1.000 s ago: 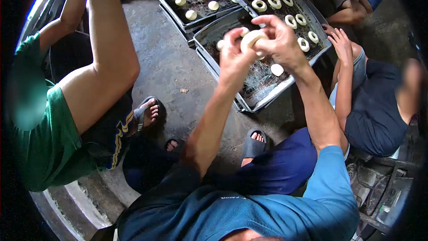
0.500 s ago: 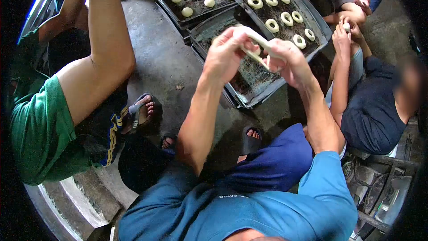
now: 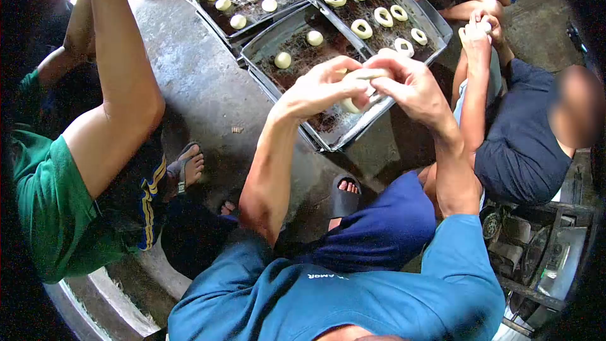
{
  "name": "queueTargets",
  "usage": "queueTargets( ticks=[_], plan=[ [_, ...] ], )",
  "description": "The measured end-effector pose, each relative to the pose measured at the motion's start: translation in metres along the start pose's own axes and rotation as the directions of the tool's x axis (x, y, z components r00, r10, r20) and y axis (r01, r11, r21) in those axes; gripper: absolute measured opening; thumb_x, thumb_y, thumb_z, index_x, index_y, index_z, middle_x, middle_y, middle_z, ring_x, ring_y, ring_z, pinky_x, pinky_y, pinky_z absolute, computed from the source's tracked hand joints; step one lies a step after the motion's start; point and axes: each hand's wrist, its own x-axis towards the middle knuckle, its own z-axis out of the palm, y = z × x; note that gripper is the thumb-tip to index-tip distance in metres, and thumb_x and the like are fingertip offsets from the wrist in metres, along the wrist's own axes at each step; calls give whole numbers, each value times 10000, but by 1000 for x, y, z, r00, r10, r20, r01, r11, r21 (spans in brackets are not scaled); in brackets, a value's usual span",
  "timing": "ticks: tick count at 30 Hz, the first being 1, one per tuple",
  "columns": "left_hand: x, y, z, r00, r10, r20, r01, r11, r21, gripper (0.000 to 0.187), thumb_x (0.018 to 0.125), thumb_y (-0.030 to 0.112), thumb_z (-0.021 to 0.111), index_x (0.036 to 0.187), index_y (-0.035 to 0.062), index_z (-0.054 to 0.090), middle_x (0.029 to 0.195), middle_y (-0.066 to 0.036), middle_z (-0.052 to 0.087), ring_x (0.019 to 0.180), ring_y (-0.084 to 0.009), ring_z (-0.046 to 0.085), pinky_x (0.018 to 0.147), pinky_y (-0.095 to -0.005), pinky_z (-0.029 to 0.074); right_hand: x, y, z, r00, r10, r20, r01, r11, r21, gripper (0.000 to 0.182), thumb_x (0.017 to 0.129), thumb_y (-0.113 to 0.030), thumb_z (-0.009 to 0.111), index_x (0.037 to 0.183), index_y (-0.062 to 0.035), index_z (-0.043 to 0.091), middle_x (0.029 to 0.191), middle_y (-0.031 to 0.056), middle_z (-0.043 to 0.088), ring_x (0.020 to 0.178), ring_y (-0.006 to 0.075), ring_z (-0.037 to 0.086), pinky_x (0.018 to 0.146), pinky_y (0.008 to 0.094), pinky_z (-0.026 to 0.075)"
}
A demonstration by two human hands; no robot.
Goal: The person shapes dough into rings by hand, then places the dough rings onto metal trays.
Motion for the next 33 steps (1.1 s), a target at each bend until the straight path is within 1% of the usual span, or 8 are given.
queueTargets(
  ticks=[3, 6, 10, 13, 14, 19, 25, 33],
  plan=[
    [5, 7, 8, 982, 111, 154, -144, 965, 219, 364, 886, 246, 633, 1163, 16, 577, 995, 4, 624, 860, -76, 548, 770, -260, 466, 4, -11, 14, 947, -304, -106, 226, 863, -451, 288, 774, -55, 625, 1061, -41, 623, 898, 133, 633, 831, 267, 608, 749, 346, 485],
    [4, -4, 3, 994, 100, -37, -96, 991, 98, 267, 922, 281, 577, 975, 21, 611, 785, 17, 591, 682, -49, 515, 618, -208, 435, 3, -12, 21, 910, -397, -116, 294, 818, -495, 261, 808, -56, 600, 1068, -49, 622, 873, 147, 634, 814, 289, 616, 739, 354, 491],
    [0, -15, 4, 984, 124, -125, -142, 979, -144, 215, 931, 265, 563, 886, 54, 568, 719, -5, 573, 599, -63, 520, 562, -197, 418, 4, -15, 17, 974, -192, -116, 106, 851, -514, 198, 861, -77, 544, 1042, -52, 621, 860, 157, 641, 764, 307, 631, 687, 355, 502],
    [5, -17, 27, 948, 315, -38, -310, 946, 93, 254, 904, 266, 599, 970, 21, 591, 668, 34, 542, 610, -22, 458, 524, -185, 357, 13, -3, 8, 992, 67, -104, -57, 993, 101, 179, 902, -97, 525, 1024, -3, 617, 818, 64, 643, 729, 124, 607, 652, 260, 480],
    [-1, -7, 16, 996, 91, 12, -92, 994, 51, 266, 893, 263, 611, 977, 10, 609, 671, 43, 536, 628, -14, 440, 535, -177, 354, 10, 0, 13, 986, 73, -149, -57, 992, 112, 183, 910, -99, 517, 1024, 5, 615, 818, 46, 632, 739, 93, 584, 660, 242, 473],
    [0, -12, 6, 955, 204, -213, -224, 972, -71, 257, 890, 268, 597, 979, 32, 646, 629, 57, 502, 502, -32, 406, 460, -201, 321, 4, -6, 18, 990, 75, -122, -70, 996, 51, 194, 921, -104, 507, 1019, 24, 615, 863, 26, 622, 769, 77, 547, 721, 239, 458],
    [3, 1, 9, 969, 208, -134, -236, 938, -255, 361, 920, 255, 580, 1205, 34, 584, 594, 57, 481, 461, -28, 394, 452, -198, 350, 6, 15, 44, 969, 193, -153, -64, 795, 603, 373, 892, -174, 603, 1212, -34, 471, 979, 33, 585, 894, 107, 570, 809, 259, 466],
    [5, -3, -2, 935, 332, -124, -355, 884, -304, 358, 885, 193, 612, 1171, -18, 569, 1024, -119, 656, 930, -147, 611, 889, -269, 449, 8, 11, 30, 933, 183, -312, 53, 784, 619, 137, 934, -110, 533, 1020, -4, 537, 912, 65, 637, 813, 95, 611, 783, 231, 485]
  ],
)
